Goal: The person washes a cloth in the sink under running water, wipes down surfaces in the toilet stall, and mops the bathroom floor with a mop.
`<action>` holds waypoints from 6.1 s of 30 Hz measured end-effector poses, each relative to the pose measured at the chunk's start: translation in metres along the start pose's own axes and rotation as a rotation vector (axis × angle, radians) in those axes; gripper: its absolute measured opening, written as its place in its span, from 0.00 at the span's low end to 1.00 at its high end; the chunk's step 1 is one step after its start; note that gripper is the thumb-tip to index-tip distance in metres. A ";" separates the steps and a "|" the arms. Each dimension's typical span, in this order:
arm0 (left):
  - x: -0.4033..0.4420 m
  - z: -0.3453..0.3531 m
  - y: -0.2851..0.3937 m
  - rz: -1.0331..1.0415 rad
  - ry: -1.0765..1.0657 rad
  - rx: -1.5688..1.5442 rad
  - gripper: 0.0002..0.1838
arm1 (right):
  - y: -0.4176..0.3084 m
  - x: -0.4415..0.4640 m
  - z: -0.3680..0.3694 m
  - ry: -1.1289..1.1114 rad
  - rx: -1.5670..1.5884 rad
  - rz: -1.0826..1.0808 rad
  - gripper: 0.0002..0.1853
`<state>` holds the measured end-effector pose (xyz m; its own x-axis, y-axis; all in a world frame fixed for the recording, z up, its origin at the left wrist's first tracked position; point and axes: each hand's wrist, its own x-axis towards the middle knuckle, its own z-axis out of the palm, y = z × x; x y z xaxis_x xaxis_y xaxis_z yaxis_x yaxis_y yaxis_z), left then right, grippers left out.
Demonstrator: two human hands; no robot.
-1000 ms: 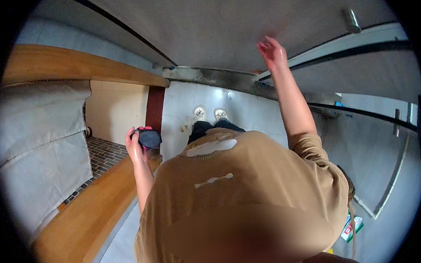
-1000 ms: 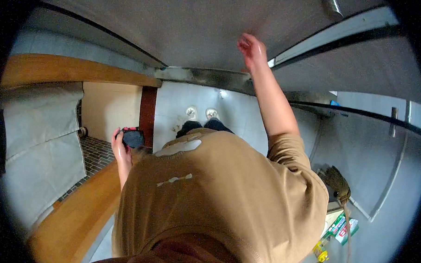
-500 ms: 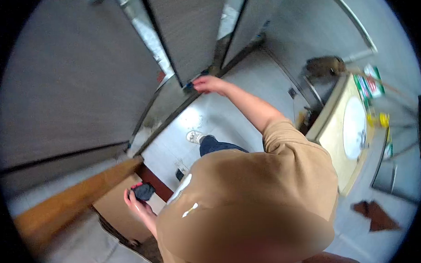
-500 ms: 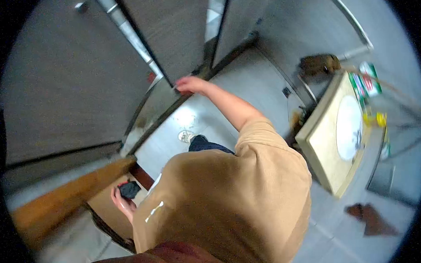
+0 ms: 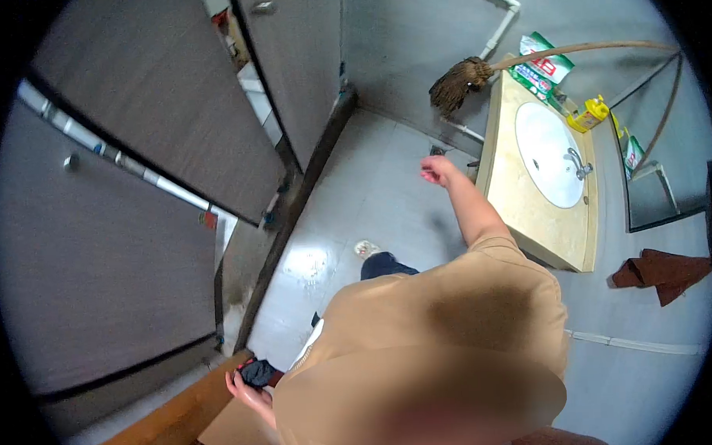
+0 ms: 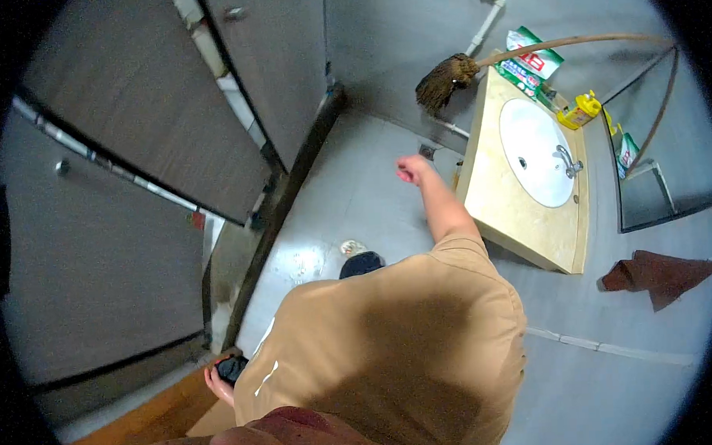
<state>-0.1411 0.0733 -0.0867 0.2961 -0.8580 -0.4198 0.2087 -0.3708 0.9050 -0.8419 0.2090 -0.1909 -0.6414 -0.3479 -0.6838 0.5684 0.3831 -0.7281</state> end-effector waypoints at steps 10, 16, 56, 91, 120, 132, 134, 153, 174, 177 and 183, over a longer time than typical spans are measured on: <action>0.054 0.077 -0.081 -0.105 -0.053 0.262 0.21 | -0.243 0.098 -0.287 0.389 0.404 -0.503 0.08; 0.060 0.134 -0.077 0.035 -0.357 0.523 0.19 | -0.317 0.172 -0.451 0.532 0.438 -0.611 0.09; -0.115 0.036 -0.121 -0.387 0.247 0.373 0.08 | -0.367 0.050 0.031 -0.458 -0.632 -0.934 0.09; 0.064 0.107 -0.180 -0.287 -0.374 0.718 0.10 | -0.347 0.010 -0.196 0.424 -0.171 -1.161 0.11; 0.005 0.141 -0.171 -0.542 -0.227 0.709 0.07 | -0.441 0.158 -0.192 0.341 1.045 -0.848 0.16; 0.013 0.153 -0.170 -0.547 -0.288 0.699 0.07 | -0.476 0.027 -0.212 0.418 0.966 -0.838 0.11; 0.017 0.158 -0.170 -0.544 -0.305 0.693 0.08 | -0.482 0.018 -0.218 0.418 0.959 -0.824 0.11; -0.105 0.667 0.038 0.335 -1.310 0.946 0.17 | -0.354 0.020 -0.051 0.110 0.210 -0.799 0.24; -0.211 0.936 -0.078 0.778 -1.882 0.776 0.14 | -0.373 0.102 -0.090 -0.246 -0.304 -1.083 0.22; -0.211 0.956 -0.078 0.678 -1.989 0.776 0.14 | -0.319 0.185 -0.157 0.183 0.311 -0.734 0.17; -0.238 0.983 -0.063 0.562 -2.115 0.762 0.13 | -0.209 0.301 -0.221 0.520 0.499 -0.117 0.19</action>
<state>-1.1411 -0.0486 0.0249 -0.9647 0.2617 -0.0301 0.0700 0.3648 0.9285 -1.2675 0.2129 -0.2345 -0.8037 0.1361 -0.5793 0.5688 -0.1102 -0.8151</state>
